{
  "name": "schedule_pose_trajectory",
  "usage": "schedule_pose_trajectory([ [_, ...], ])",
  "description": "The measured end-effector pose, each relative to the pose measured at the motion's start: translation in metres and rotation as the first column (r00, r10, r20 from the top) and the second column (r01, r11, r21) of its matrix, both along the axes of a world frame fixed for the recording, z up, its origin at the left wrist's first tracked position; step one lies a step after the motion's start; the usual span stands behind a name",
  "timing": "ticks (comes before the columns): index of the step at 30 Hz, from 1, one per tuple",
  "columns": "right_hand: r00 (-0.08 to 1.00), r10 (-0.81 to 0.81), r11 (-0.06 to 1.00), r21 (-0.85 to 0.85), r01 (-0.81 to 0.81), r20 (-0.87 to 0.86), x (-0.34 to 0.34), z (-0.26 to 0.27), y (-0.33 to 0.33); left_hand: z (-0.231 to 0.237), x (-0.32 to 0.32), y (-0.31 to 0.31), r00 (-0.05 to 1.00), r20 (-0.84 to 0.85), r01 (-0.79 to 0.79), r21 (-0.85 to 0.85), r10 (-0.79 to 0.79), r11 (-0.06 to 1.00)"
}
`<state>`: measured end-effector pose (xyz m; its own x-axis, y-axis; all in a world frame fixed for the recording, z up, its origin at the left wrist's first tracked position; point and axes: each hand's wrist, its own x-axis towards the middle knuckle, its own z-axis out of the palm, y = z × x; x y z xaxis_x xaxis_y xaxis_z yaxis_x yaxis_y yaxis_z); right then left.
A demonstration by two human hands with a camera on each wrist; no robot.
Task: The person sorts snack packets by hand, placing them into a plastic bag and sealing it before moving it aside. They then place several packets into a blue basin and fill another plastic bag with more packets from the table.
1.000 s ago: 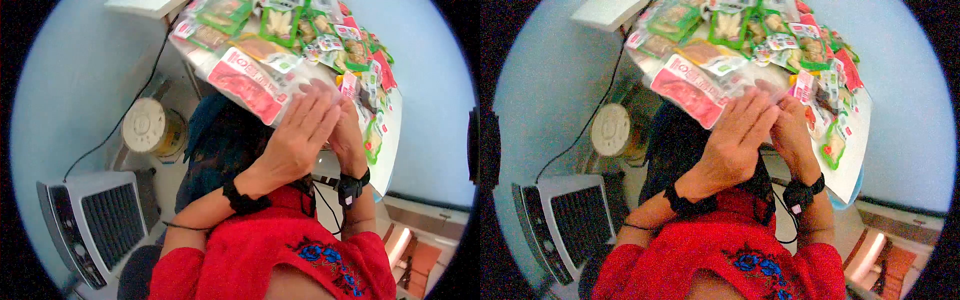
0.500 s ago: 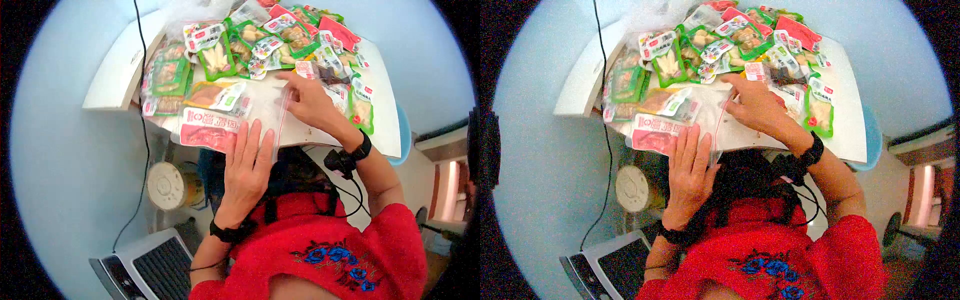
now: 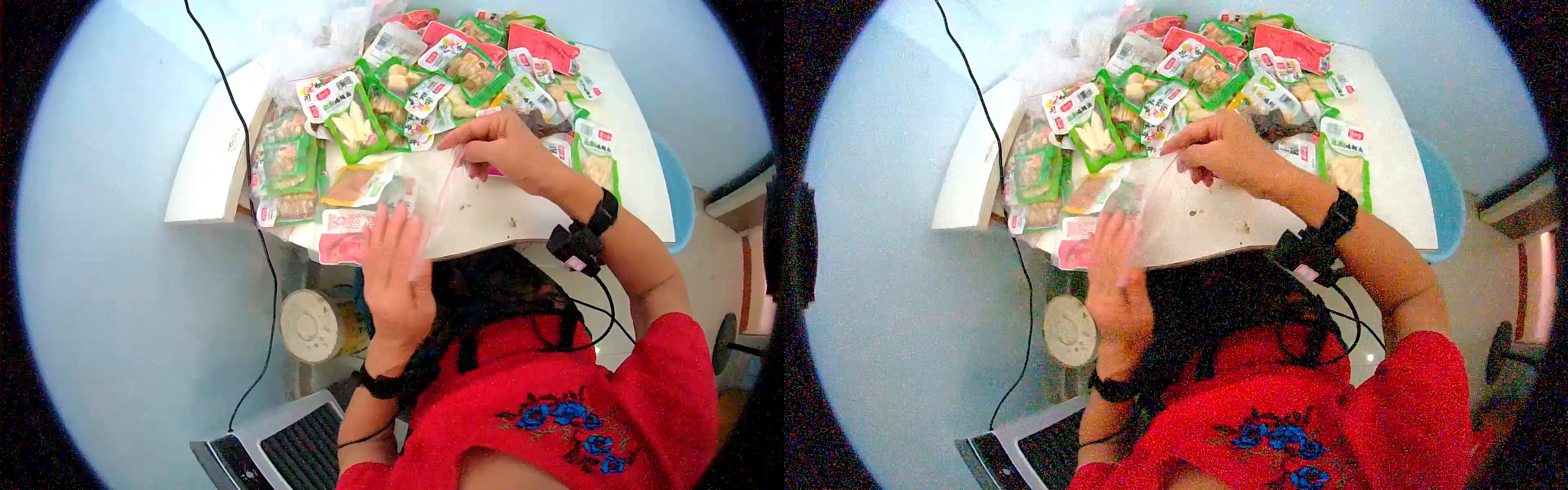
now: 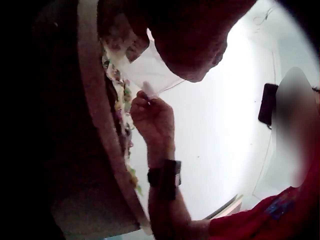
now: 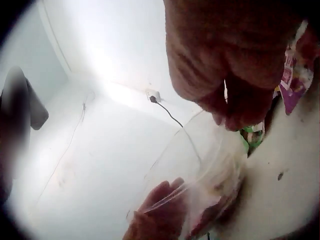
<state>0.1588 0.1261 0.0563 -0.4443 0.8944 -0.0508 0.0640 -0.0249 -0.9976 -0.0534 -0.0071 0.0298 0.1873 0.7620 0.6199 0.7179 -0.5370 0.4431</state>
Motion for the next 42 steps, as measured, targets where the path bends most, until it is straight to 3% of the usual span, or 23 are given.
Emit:
schedule_pose_trajectory([
  [3, 0.979, 0.167, 0.980, 0.130, -0.152, -0.115, 0.004, 0.010, 0.006, 0.023, -0.007, 0.010, 0.952, 0.306, 0.008, -0.126, 0.031, 0.992],
  [7, 0.975, 0.124, 0.841, 0.501, -0.202, 0.185, -0.001, 0.045, 0.018, 0.074, -0.018, 0.033, 0.794, 0.605, 0.093, -0.221, 0.062, 0.971],
  [10, 0.978, 0.033, 0.762, 0.629, -0.157, 0.204, -0.008, 0.071, 0.024, 0.101, -0.030, 0.055, 0.692, 0.722, 0.167, -0.171, 0.008, 0.971],
  [15, 0.992, -0.123, 0.526, 0.848, 0.068, -0.003, -0.013, 0.097, 0.040, 0.127, -0.049, 0.073, 0.607, 0.795, 0.183, -0.117, -0.018, 0.976],
  [18, 0.993, -0.113, 0.592, 0.802, 0.076, -0.010, -0.009, 0.104, 0.038, 0.125, -0.045, 0.073, 0.532, 0.847, 0.199, -0.128, 0.002, 0.972],
  [21, 0.997, -0.028, 0.766, 0.642, -0.022, 0.067, -0.004, 0.109, 0.030, 0.112, -0.049, 0.068, 0.508, 0.857, 0.215, -0.228, 0.090, 0.950],
  [25, 0.990, 0.013, 0.839, 0.539, 0.067, -0.143, -0.007, 0.100, 0.030, 0.107, -0.062, 0.066, 0.548, 0.834, 0.233, -0.221, 0.060, 0.947],
  [28, 0.980, 0.098, 0.879, 0.476, -0.004, -0.173, -0.004, 0.100, 0.027, 0.124, -0.065, 0.063, 0.724, 0.684, 0.095, -0.228, 0.090, 0.969],
  [31, 0.982, 0.073, 0.879, 0.476, 0.021, -0.177, -0.005, 0.100, 0.024, 0.156, -0.048, 0.057, 0.883, 0.463, 0.031, -0.221, 0.077, 0.975],
  [33, 0.985, 0.062, 0.875, 0.484, 0.025, -0.162, -0.003, 0.100, 0.025, 0.174, -0.040, 0.057, 0.988, 0.118, -0.069, -0.215, 0.096, 0.974],
  [34, 0.986, 0.064, 0.851, 0.524, 0.028, -0.157, -0.002, 0.099, 0.027, 0.182, -0.036, 0.059, 0.993, -0.063, -0.114, -0.201, 0.103, 0.973],
  [36, 0.987, 0.069, 0.796, 0.604, 0.031, -0.142, 0.001, 0.096, 0.029, 0.185, -0.021, 0.068, 0.991, -0.107, -0.097, -0.156, 0.081, 0.983],
  [39, 0.969, 0.120, 0.813, 0.581, 0.028, -0.214, 0.003, 0.097, 0.027, 0.184, -0.010, 0.080, 0.988, -0.153, -0.034, -0.122, 0.015, 0.992],
  [42, 0.984, 0.099, 0.804, 0.595, 0.010, -0.149, 0.006, 0.098, 0.033, 0.190, -0.003, 0.090, 0.990, -0.138, -0.036, -0.147, 0.015, 0.988],
])
